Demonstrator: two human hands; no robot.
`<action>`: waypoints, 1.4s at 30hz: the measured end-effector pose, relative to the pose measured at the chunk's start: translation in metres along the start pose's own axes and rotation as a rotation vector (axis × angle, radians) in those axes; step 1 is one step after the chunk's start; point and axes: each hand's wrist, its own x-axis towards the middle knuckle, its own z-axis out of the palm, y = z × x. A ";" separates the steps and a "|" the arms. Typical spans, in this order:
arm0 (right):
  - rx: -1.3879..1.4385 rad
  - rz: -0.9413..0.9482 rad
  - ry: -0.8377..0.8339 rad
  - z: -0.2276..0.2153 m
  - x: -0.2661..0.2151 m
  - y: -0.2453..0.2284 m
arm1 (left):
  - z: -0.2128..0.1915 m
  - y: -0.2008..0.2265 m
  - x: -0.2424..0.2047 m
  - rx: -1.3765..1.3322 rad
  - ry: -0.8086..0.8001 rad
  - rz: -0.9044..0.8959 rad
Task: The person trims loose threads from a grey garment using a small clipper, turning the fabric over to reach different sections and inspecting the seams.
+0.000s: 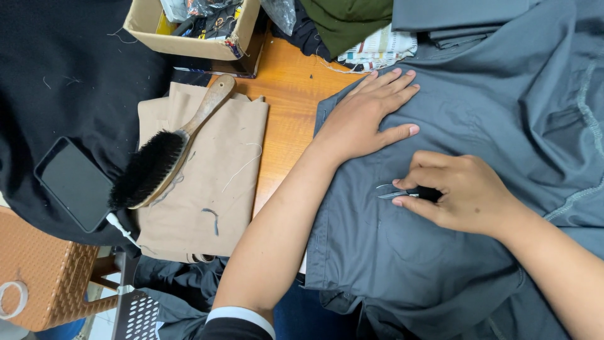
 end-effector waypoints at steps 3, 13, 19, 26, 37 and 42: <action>-0.018 -0.009 -0.004 0.000 0.000 0.000 | 0.000 0.000 0.000 0.005 0.000 -0.004; -0.028 -0.019 -0.015 0.000 0.001 0.000 | -0.001 0.001 0.000 -0.003 -0.004 -0.005; 0.027 0.009 -0.008 -0.001 0.001 -0.001 | -0.001 0.001 0.000 -0.003 -0.007 -0.001; 0.047 0.047 -0.012 -0.002 0.001 -0.002 | -0.001 0.001 0.000 -0.002 -0.008 0.000; 0.185 0.032 0.157 -0.017 0.002 -0.009 | -0.003 0.002 0.000 0.008 -0.003 -0.016; -0.291 0.342 0.015 -0.033 -0.018 -0.043 | -0.004 0.002 0.002 0.012 -0.007 -0.015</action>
